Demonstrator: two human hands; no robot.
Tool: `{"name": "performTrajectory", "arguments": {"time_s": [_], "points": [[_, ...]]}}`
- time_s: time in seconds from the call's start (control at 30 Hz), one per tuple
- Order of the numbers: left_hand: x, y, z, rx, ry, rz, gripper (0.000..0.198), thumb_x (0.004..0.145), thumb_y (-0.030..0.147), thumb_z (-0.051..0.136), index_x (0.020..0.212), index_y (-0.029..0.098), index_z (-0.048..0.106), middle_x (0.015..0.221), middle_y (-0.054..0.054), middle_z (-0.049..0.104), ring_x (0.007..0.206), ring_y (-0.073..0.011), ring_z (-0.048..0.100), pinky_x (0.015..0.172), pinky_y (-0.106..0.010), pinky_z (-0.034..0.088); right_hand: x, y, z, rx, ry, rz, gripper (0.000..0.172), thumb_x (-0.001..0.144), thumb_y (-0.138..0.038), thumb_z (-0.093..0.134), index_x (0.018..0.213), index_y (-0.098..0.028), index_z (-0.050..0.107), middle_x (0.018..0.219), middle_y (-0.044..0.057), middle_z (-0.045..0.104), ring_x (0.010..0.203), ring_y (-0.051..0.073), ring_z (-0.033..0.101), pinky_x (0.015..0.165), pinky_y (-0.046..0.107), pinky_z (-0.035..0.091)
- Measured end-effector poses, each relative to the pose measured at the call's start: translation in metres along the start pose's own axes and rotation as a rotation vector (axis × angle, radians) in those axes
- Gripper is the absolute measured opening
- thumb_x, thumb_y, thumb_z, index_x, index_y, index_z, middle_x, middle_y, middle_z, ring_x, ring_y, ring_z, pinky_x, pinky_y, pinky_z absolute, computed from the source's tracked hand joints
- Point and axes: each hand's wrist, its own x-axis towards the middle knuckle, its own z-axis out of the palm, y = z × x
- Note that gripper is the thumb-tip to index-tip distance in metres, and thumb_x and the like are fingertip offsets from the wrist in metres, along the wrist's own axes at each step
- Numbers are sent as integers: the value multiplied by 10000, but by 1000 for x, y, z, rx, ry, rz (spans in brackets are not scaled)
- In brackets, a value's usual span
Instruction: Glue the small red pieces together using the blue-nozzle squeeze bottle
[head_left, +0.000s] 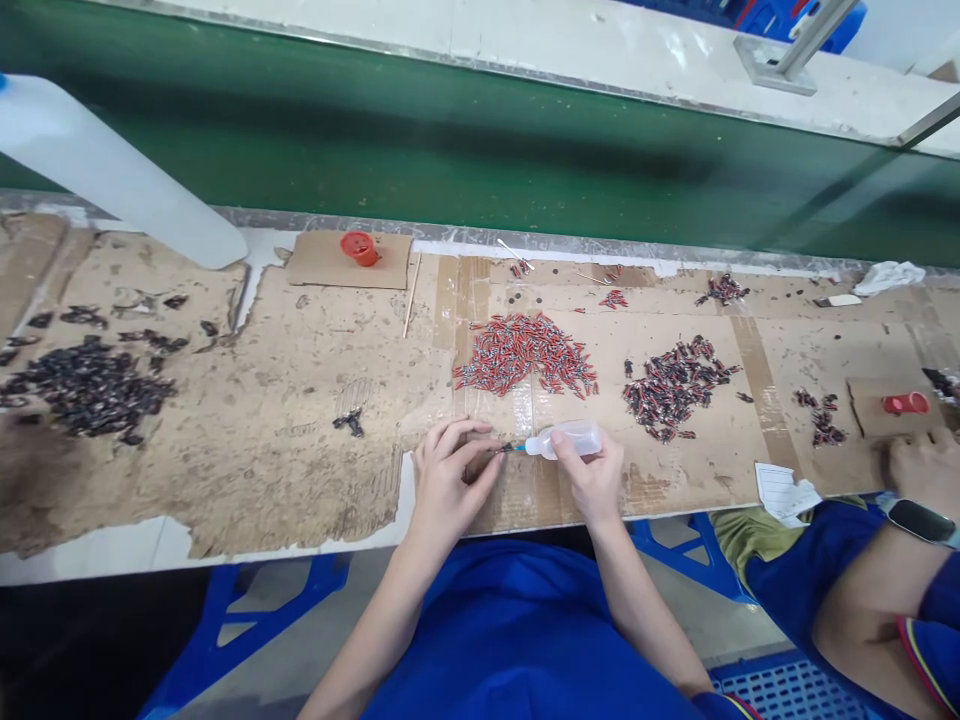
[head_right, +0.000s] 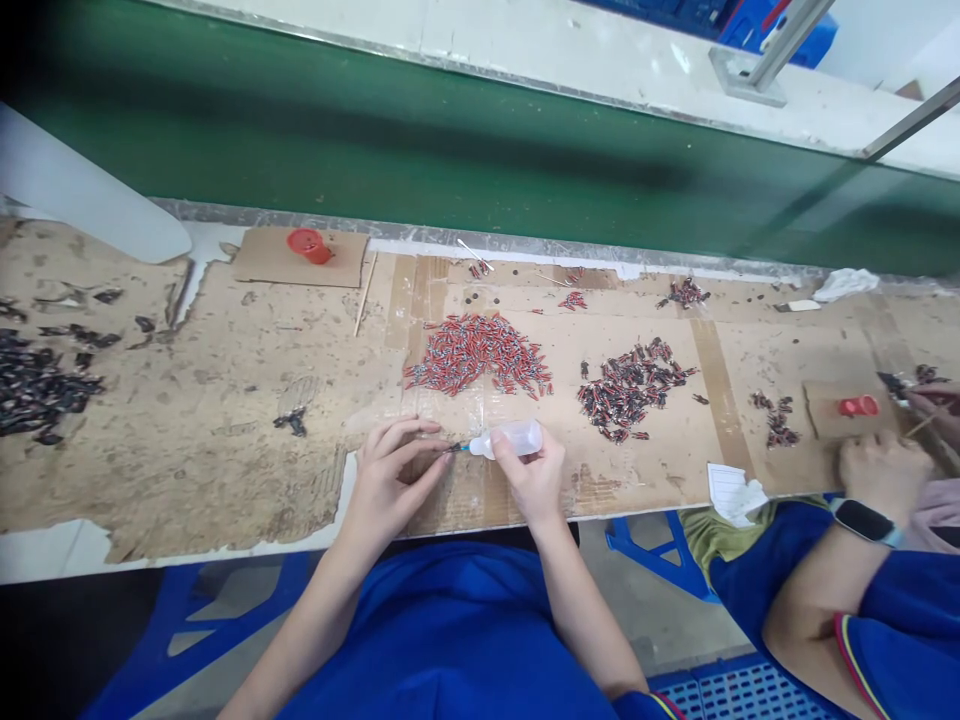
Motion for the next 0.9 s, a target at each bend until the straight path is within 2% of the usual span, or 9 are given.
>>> {"name": "performTrajectory", "arguments": {"time_s": [0.33, 0.53, 0.67, 0.9], "points": [[4, 5, -2, -26, -26, -90, 68, 783, 257, 673, 769, 270, 738, 1032, -48, 701, 1094, -290, 524, 983, -512, 351, 0, 0, 1, -30, -20, -6, 231, 717, -400, 680, 652, -183, 637, 609, 19, 672, 560, 170, 597, 529, 277, 488], [5, 4, -1, -21, -25, -99, 58, 771, 259, 690, 757, 276, 743, 1017, -46, 704, 1070, -294, 527, 968, -518, 349, 1, 1, 0, -14, 29, 8, 223, 715, -383, 672, 620, -196, 598, 571, -6, 628, 526, 147, 549, 510, 263, 466], [5, 4, -1, -30, -30, -100, 67, 773, 246, 688, 762, 281, 745, 1021, -40, 704, 1083, -291, 526, 972, -514, 347, 1, 0, 0, 25, 60, 4, 204, 705, -379, 682, 650, -192, 624, 592, -1, 646, 544, 156, 572, 525, 271, 481], [5, 6, -3, -42, -46, -121, 62, 776, 248, 691, 767, 281, 743, 1037, -43, 701, 1101, -297, 518, 959, -510, 358, 0, -1, 0, 6, -7, -15, 188, 706, -376, 681, 675, -193, 658, 616, 14, 686, 546, 170, 608, 523, 276, 490]]}}
